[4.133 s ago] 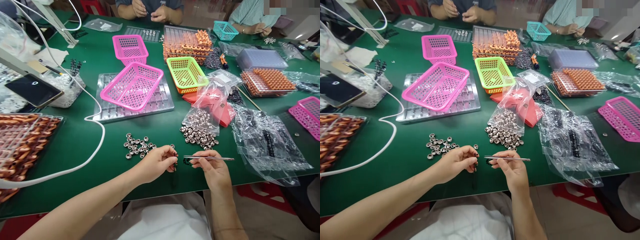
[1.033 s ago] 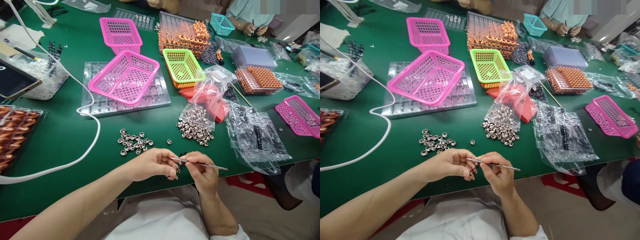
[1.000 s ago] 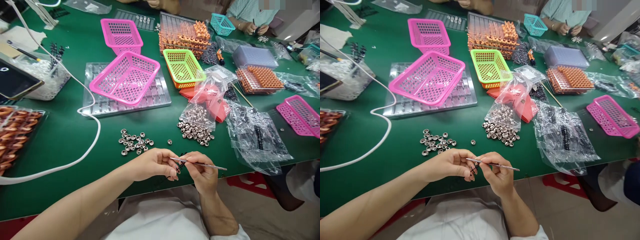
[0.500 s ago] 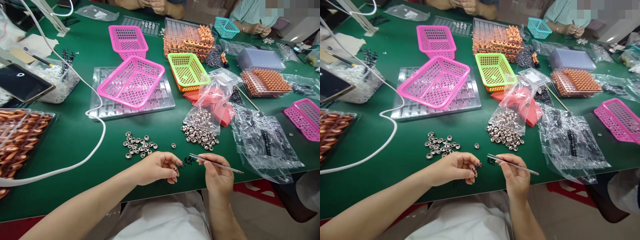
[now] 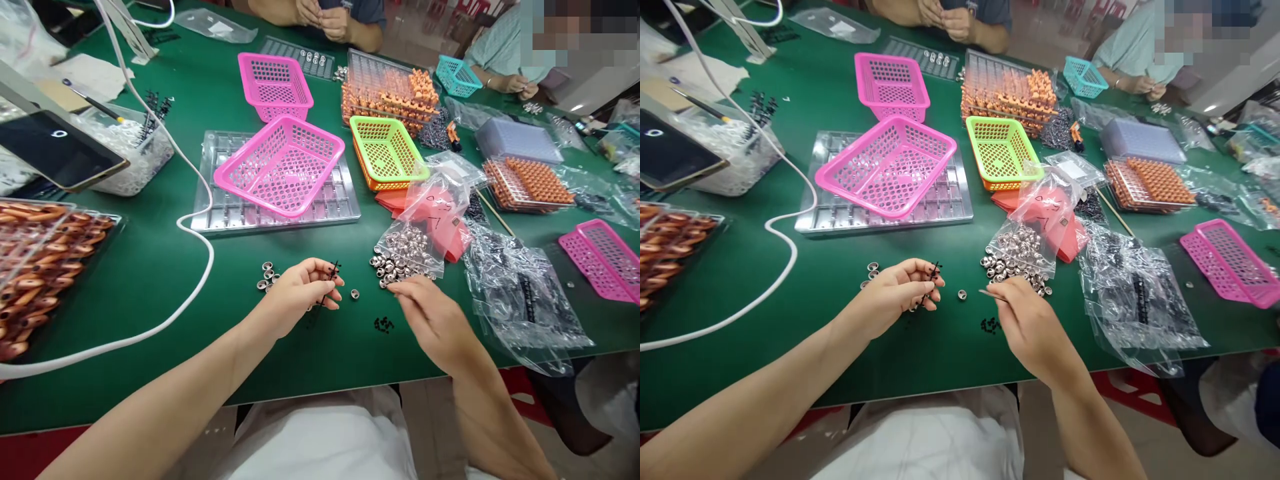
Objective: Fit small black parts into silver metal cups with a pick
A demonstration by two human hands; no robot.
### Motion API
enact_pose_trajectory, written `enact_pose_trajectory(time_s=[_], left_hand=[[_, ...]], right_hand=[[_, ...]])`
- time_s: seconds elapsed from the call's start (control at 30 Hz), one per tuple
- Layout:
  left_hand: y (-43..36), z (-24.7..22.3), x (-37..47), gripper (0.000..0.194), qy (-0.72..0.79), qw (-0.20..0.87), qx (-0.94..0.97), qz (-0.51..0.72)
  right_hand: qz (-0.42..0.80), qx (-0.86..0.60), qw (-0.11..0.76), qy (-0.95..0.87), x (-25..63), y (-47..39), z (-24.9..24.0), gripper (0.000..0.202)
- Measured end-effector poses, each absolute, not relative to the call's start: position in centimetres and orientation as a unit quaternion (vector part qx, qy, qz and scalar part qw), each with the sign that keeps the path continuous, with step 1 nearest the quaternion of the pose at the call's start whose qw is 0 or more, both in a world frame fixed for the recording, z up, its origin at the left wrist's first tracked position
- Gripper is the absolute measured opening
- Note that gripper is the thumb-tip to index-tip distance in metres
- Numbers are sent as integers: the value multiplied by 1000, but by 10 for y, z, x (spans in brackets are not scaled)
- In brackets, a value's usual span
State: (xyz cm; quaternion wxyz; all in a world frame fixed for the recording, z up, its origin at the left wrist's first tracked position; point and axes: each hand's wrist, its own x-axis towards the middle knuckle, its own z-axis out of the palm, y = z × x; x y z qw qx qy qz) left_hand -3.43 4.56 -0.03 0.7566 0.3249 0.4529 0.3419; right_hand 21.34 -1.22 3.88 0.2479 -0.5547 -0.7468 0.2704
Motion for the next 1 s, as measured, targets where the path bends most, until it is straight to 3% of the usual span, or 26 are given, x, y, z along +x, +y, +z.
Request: enact_pose_trajectory(time_s=[0.17,0.43,0.7,1.0], left_hand=[[50,-1,-35,25,477,729,297,392],[52,-1,-35,24,462,736,287,402],[50,1,-34,22,471,742,323,350],[23,-3,-18,32,402,814,343,243]], right_hand=[[236,-593,100,-764,180,12,16,9],[232,-599,48,-765,167,18,3,11],[226,-560,120,-788,171,14,2,14],[395,-447,246,-764,190,-1,23,21]])
